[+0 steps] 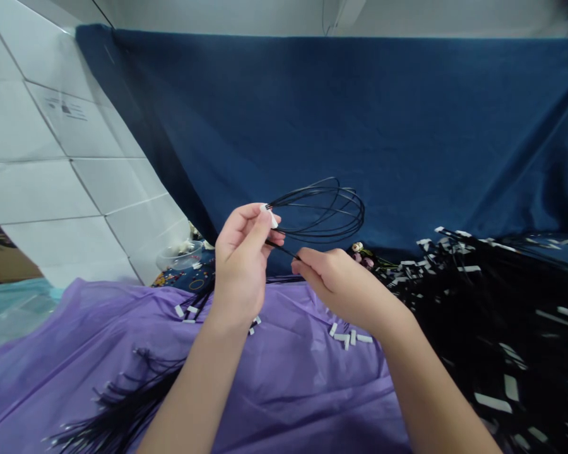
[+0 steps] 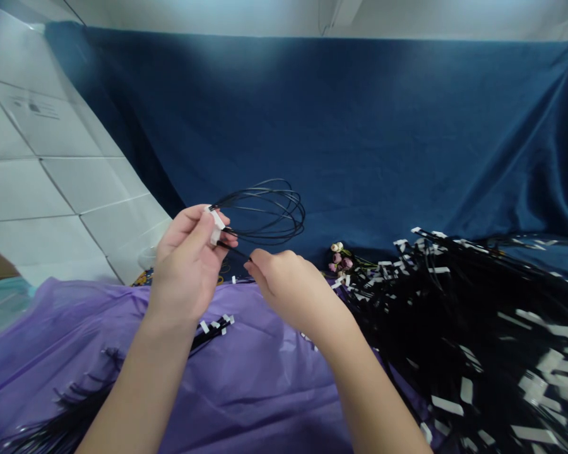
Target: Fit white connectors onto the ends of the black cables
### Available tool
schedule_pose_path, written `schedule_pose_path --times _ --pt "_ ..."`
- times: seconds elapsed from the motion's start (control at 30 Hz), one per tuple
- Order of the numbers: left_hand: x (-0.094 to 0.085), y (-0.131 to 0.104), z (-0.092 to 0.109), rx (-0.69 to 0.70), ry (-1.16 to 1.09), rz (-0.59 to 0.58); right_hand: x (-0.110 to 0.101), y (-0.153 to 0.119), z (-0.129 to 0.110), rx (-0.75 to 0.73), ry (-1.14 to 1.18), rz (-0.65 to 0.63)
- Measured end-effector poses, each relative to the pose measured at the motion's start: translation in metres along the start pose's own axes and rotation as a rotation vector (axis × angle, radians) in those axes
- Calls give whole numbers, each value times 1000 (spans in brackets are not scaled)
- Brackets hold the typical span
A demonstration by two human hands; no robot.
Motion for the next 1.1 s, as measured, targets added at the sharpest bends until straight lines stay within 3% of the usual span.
schedule_pose_path --times 0.2,0.47,0.8,1.1 --pt "-13 6 3 24 109 90 0 -3 0 24 -159 -92" --pt "-19 9 4 -93 126 111 12 -4 -4 -49 -98 -152" --pt "-9 3 14 -52 12 25 9 -1 -15 -156 413 -118" --pt "-3 -6 22 -6 -90 -59 12 2 -22 -206 710 -61"
Point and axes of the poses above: each hand's wrist, its own y-axis towards the middle knuckle, its own x-axis out of the palm, z = x × y, the point moved 9 cm from there along y, towards the middle knuckle, and after that the axes turned 13 degrees about -x, right-handed, at the moved point
